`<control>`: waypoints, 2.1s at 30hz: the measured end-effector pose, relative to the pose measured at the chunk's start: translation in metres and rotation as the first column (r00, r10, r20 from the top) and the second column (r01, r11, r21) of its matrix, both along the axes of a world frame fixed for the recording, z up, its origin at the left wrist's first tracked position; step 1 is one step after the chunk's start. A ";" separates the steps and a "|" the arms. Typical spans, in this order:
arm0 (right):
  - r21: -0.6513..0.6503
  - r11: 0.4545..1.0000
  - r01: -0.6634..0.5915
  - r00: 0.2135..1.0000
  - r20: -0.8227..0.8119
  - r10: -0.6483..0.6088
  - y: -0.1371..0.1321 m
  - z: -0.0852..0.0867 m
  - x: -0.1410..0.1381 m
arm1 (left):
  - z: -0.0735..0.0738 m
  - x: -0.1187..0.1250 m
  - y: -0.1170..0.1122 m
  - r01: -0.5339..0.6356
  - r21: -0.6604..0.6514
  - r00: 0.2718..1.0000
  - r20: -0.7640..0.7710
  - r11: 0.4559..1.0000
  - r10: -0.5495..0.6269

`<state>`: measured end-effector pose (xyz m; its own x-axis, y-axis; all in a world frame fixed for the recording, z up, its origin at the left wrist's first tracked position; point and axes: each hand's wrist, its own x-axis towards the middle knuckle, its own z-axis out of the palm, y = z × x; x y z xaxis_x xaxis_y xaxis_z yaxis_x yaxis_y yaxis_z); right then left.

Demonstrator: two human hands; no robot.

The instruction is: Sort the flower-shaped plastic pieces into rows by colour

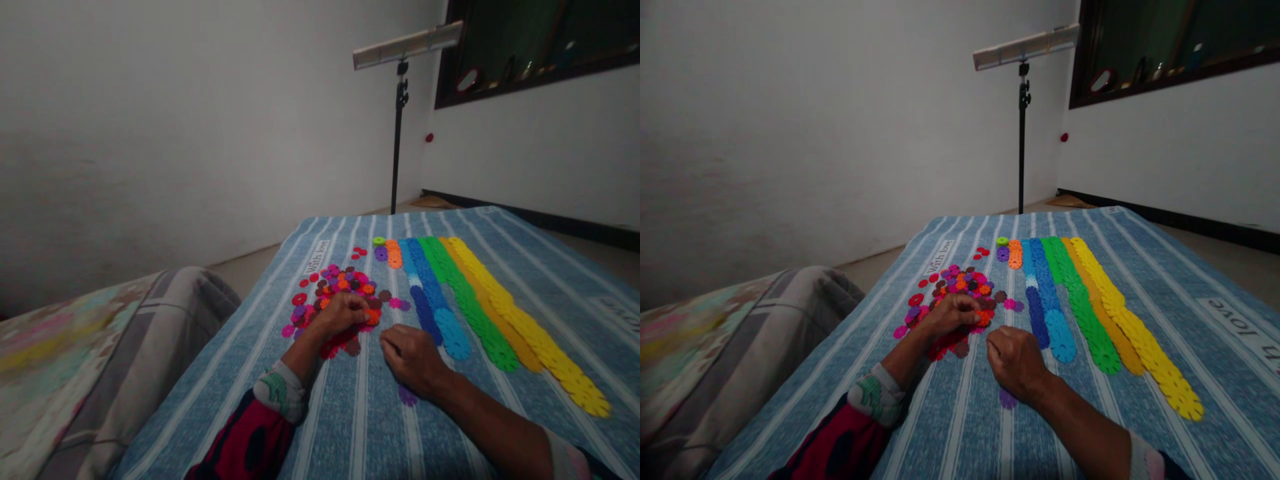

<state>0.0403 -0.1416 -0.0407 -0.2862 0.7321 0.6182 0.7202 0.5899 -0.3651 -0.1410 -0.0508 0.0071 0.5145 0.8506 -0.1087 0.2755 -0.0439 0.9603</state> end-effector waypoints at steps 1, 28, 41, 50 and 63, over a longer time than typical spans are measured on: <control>0.000 1.000 -0.003 1.000 0.005 0.003 0.000 0.000 0.000 | 0.000 -0.001 0.000 -0.008 -0.014 1.000 0.015 1.000 0.008; 0.014 1.000 0.023 1.000 0.011 -0.023 0.003 -0.004 -0.009 | 0.018 0.024 0.049 -0.094 0.213 0.984 -0.131 0.972 0.124; -0.049 0.998 0.026 0.998 -0.057 -0.029 0.003 -0.008 -0.014 | -0.005 0.111 0.128 -0.025 0.564 0.868 -0.397 0.825 0.298; -0.081 0.996 0.033 0.998 -0.056 -0.037 0.004 -0.009 -0.015 | -0.006 0.119 0.134 0.162 0.604 0.771 -0.571 0.780 0.282; -0.115 0.993 0.023 0.999 -0.021 -0.026 0.003 -0.007 -0.012 | 0.006 0.055 0.134 0.094 0.609 0.781 -0.536 0.788 0.320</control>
<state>0.0286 -0.1382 -0.0473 -0.2541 0.8053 0.5356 0.7248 0.5252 -0.4458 -0.0857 0.0830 0.0132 0.4152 0.8920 0.1785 0.8034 -0.4516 0.3880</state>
